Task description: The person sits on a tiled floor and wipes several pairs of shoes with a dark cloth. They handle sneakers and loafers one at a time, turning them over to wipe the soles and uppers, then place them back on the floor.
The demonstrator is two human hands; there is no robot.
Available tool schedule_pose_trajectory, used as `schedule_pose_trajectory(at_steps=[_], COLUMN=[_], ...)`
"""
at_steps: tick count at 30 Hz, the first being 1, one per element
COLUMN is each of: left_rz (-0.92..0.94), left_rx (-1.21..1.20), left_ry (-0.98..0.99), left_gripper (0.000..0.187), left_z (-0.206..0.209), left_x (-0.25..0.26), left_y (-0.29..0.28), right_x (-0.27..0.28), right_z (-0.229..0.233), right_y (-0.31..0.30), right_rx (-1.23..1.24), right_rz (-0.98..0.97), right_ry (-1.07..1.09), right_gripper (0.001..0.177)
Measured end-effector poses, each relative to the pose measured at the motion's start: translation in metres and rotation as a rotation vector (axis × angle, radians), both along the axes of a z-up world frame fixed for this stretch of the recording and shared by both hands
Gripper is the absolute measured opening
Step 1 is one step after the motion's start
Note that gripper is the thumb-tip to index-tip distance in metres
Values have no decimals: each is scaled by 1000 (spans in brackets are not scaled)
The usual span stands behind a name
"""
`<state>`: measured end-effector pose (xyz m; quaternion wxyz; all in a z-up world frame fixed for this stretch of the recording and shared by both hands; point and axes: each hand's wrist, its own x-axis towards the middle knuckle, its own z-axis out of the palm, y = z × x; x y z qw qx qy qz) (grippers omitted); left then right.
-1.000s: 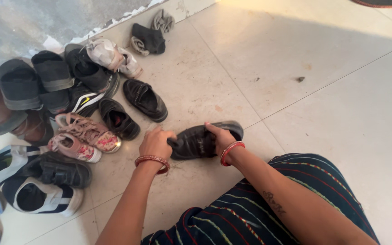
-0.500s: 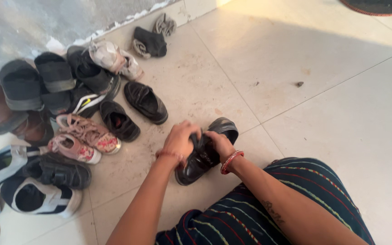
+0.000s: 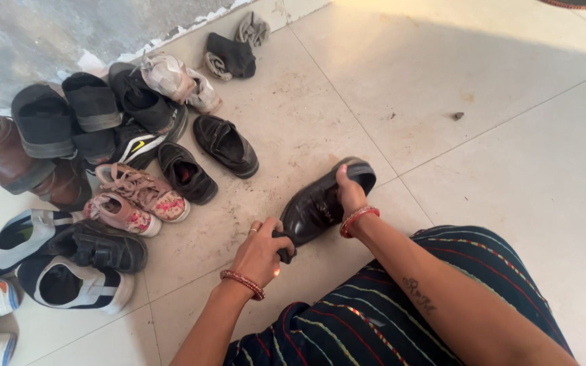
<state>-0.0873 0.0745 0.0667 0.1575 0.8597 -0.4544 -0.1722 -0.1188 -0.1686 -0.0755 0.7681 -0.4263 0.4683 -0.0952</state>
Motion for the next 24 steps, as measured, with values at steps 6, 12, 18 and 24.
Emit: schedule_pose_trajectory(at_steps=[6,12,18,24], left_rz=[92,93,74,323], left_rx=[-213,-399,-477,-593], left_ry=[-45,-73,-137,-91], left_gripper=[25,24,23,23], left_z=[-12,-3,14,12], left_x=[8,32,49,64], left_y=[-7,-38,-69,-53], right_x=[7,3,-5,-9], right_z=[1,16,57,102], right_y=[0,11,23,41], right_rx=[-6,-414,-1149,-1613], right_rz=[128,566,933,1192], right_ry=[-136,-183,-214,-84], right_gripper=[108,96,75,37])
